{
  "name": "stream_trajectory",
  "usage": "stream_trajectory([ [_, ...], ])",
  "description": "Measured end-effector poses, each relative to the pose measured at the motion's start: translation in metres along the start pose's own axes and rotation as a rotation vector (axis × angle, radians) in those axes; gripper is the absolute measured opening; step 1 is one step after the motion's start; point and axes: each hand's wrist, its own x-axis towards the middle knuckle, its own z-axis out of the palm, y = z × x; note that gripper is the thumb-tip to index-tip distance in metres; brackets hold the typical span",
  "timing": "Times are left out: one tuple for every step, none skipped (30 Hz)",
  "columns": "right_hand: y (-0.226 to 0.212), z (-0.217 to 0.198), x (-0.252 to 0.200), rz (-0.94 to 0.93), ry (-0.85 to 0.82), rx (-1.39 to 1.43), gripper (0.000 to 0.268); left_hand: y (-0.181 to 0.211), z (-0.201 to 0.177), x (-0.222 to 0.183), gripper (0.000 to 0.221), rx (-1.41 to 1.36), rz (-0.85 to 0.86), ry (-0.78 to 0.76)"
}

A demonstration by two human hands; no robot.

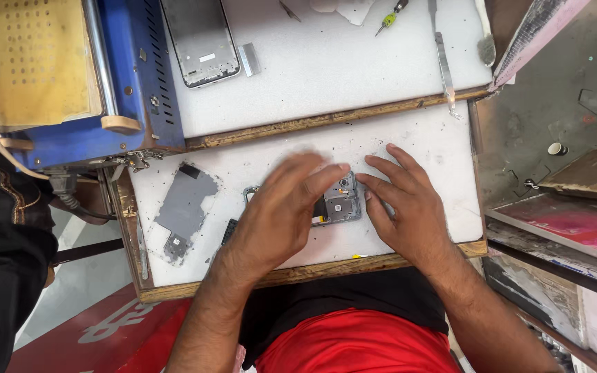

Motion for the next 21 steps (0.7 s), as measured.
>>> stream_trajectory([
  [0.000, 0.000, 0.000, 0.000, 0.001, 0.000, 0.031, 0.000, 0.000, 0.002, 0.061, 0.040, 0.057, 0.041],
  [0.000, -0.001, 0.000, -0.001, 0.001, -0.001, 0.031, 0.000, 0.000, 0.004, 0.058, 0.041, 0.027, 0.033],
  [0.000, -0.001, 0.000, -0.002, 0.002, -0.001, 0.031, 0.000, 0.000, 0.006, 0.055, 0.042, -0.003, 0.025],
  [0.000, -0.001, 0.000, -0.008, 0.001, -0.001, 0.030, 0.000, 0.000, 0.007, 0.051, 0.045, -0.036, 0.019],
  [-0.001, -0.001, 0.000, -0.004, 0.005, 0.012, 0.031, 0.001, -0.001, 0.005, 0.054, -0.042, -0.028, -0.002],
  [-0.001, -0.001, 0.000, 0.000, 0.013, 0.023, 0.031, 0.002, -0.001, 0.005, 0.056, -0.131, -0.016, -0.022],
  [-0.001, -0.002, 0.000, 0.005, 0.021, 0.033, 0.031, 0.002, -0.001, 0.006, 0.058, -0.220, -0.003, -0.044],
  [-0.001, -0.002, -0.001, -0.001, 0.025, 0.029, 0.031, 0.003, 0.000, 0.006, 0.057, -0.095, 0.004, 0.015],
  [0.000, -0.002, -0.002, -0.007, 0.030, 0.024, 0.030, 0.003, 0.002, 0.006, 0.056, 0.029, 0.011, 0.074],
  [0.000, -0.001, -0.001, -0.020, 0.035, 0.022, 0.030, 0.003, 0.002, 0.006, 0.055, 0.160, 0.017, 0.137],
  [-0.001, -0.001, -0.001, -0.018, 0.028, 0.015, 0.029, 0.003, 0.001, 0.003, 0.055, 0.054, -0.013, 0.067],
  [-0.001, 0.000, 0.000, -0.017, 0.023, 0.005, 0.029, 0.003, 0.001, 0.003, 0.055, -0.052, -0.039, 0.000],
  [-0.001, 0.000, 0.001, -0.016, 0.018, -0.005, 0.029, 0.002, 0.001, 0.001, 0.056, -0.158, -0.064, -0.068],
  [-0.001, 0.000, 0.001, -0.013, 0.022, -0.001, 0.029, 0.001, 0.004, 0.000, 0.055, -0.082, -0.014, -0.006],
  [0.000, -0.001, 0.000, -0.010, 0.026, 0.002, 0.029, 0.000, 0.008, -0.001, 0.056, -0.006, 0.036, 0.057],
  [-0.001, 0.000, -0.001, -0.009, 0.028, 0.009, 0.029, -0.001, 0.011, -0.005, 0.057, 0.072, 0.084, 0.119],
  [-0.002, -0.001, -0.002, -0.002, 0.027, 0.006, 0.029, -0.004, 0.015, -0.007, 0.058, 0.084, 0.008, 0.098],
  [-0.003, 0.000, -0.002, -0.001, 0.030, 0.002, 0.030, -0.009, 0.019, -0.006, 0.061, 0.099, -0.064, 0.082],
  [-0.004, 0.000, -0.001, 0.001, 0.033, -0.002, 0.030, -0.012, 0.022, -0.007, 0.064, 0.113, -0.137, 0.066],
  [-0.004, -0.001, 0.000, 0.002, 0.034, 0.002, 0.030, -0.015, 0.025, -0.009, 0.064, 0.107, -0.109, 0.117],
  [-0.003, -0.001, 0.000, 0.003, 0.034, 0.007, 0.030, -0.018, 0.028, -0.011, 0.065, 0.102, -0.080, 0.169],
])
